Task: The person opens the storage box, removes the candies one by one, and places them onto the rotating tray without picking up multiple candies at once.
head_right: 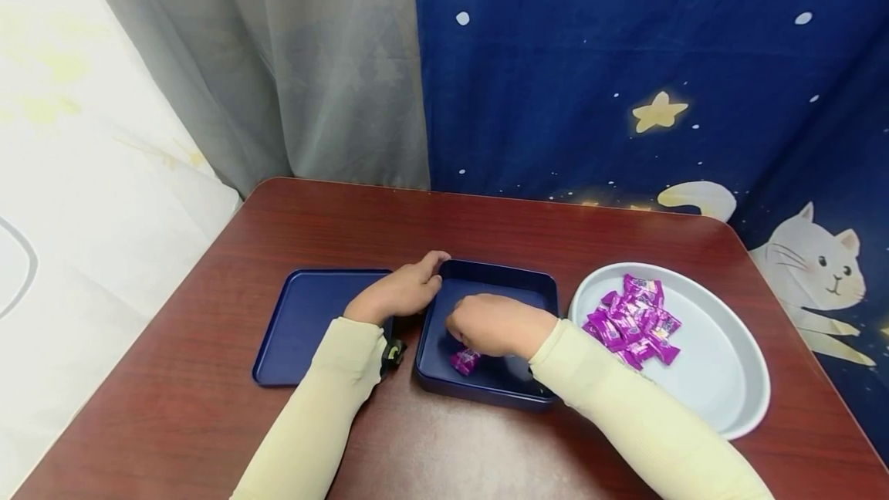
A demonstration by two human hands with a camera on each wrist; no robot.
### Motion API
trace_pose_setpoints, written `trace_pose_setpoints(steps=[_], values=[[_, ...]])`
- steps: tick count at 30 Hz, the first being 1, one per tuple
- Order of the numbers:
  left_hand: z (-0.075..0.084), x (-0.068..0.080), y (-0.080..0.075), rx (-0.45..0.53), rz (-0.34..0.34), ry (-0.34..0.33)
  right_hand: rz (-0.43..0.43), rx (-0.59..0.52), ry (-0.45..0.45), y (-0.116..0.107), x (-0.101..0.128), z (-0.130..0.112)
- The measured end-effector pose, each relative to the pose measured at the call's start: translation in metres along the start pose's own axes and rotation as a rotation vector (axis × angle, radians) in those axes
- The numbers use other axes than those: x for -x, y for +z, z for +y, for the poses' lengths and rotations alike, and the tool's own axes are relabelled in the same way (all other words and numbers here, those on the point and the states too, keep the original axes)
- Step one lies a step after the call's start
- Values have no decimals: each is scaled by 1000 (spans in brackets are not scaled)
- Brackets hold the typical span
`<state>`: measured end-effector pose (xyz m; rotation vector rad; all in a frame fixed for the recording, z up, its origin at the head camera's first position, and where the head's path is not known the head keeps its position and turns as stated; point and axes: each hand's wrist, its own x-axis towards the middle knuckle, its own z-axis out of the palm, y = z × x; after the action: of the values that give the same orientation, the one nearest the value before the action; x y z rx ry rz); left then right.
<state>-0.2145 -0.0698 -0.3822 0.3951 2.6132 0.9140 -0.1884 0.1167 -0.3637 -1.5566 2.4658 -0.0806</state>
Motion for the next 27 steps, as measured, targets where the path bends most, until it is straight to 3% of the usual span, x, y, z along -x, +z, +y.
trace_pose_setpoints(steps=[8, 17, 27], values=[[0, 0, 1, -3, -4, -5, -21, -22, 58, 0, 3, 0], [0, 0, 0, -9, -2, -3, -115, 12, 107, 2, 6, -6], [0, 0, 0, -3, -9, 4, -69, 74, 75, 5, 2, -8]])
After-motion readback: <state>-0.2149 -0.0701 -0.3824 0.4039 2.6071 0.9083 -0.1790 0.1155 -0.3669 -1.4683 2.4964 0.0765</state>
